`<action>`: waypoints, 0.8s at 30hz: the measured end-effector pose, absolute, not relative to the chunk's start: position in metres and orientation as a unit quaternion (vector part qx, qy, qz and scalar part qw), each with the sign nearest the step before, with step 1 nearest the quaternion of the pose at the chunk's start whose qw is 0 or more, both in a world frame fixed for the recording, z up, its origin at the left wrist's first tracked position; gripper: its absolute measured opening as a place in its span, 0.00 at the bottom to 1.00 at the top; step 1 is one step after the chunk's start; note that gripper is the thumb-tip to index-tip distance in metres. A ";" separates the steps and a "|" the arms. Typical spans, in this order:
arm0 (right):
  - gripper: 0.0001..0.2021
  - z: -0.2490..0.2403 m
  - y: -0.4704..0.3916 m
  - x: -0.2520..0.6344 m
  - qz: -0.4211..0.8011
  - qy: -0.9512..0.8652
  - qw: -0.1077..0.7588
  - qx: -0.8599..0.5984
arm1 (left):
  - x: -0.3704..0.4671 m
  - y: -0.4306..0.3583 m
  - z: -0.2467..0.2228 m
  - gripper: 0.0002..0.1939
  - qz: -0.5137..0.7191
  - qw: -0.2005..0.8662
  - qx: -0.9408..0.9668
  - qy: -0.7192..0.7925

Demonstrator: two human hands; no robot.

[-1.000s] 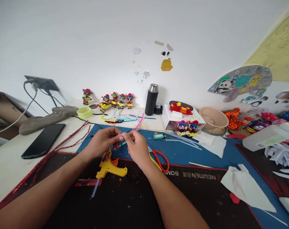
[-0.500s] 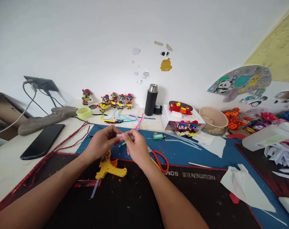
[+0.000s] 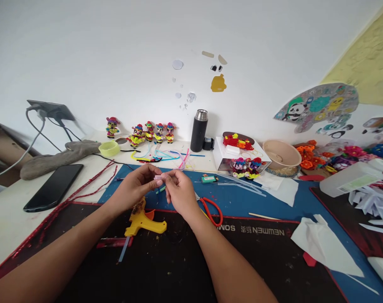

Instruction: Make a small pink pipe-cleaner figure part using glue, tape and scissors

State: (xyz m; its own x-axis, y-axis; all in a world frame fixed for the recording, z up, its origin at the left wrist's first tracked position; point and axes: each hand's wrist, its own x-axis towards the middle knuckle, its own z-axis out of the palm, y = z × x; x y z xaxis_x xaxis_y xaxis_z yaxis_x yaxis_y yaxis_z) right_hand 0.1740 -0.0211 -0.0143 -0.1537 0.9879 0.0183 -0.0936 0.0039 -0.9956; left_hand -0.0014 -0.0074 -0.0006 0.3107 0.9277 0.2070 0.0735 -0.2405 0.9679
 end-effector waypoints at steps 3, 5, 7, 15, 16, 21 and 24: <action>0.23 -0.015 -0.022 0.174 0.555 -0.516 0.486 -0.435 | -0.003 -0.005 0.000 0.20 0.431 0.516 0.632 0.385; 0.23 -0.015 -0.022 0.174 0.554 -0.513 0.490 -0.436 | -0.004 -0.004 -0.001 0.22 0.414 0.529 0.630 0.389; 0.23 -0.014 -0.022 0.174 0.552 -0.511 0.492 -0.438 | -0.003 -0.004 -0.002 0.23 0.401 0.541 0.628 0.389; 0.24 -0.012 -0.023 0.173 0.566 -0.508 0.498 -0.417 | 0.001 -0.009 0.004 0.21 0.460 0.506 0.619 0.387; 0.23 -0.012 -0.023 0.173 0.566 -0.509 0.497 -0.417 | 0.001 -0.009 0.003 0.20 0.462 0.501 0.620 0.390; 0.21 -0.013 -0.023 0.173 0.559 -0.513 0.498 -0.419 | 0.002 -0.009 -0.003 0.22 0.454 0.516 0.611 0.393; 0.21 -0.014 -0.023 0.171 0.559 -0.512 0.503 -0.415 | 0.001 -0.008 -0.004 0.22 0.453 0.525 0.604 0.394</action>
State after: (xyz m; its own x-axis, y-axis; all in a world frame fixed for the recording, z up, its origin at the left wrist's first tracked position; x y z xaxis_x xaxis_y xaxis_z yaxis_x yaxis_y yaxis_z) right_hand 0.1713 -0.0232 -0.0135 -0.1500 0.9874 0.0509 -0.1381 0.0300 -0.9900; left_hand 0.0013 -0.0078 -0.0038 0.2798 0.9508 0.1334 0.0006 -0.1391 0.9903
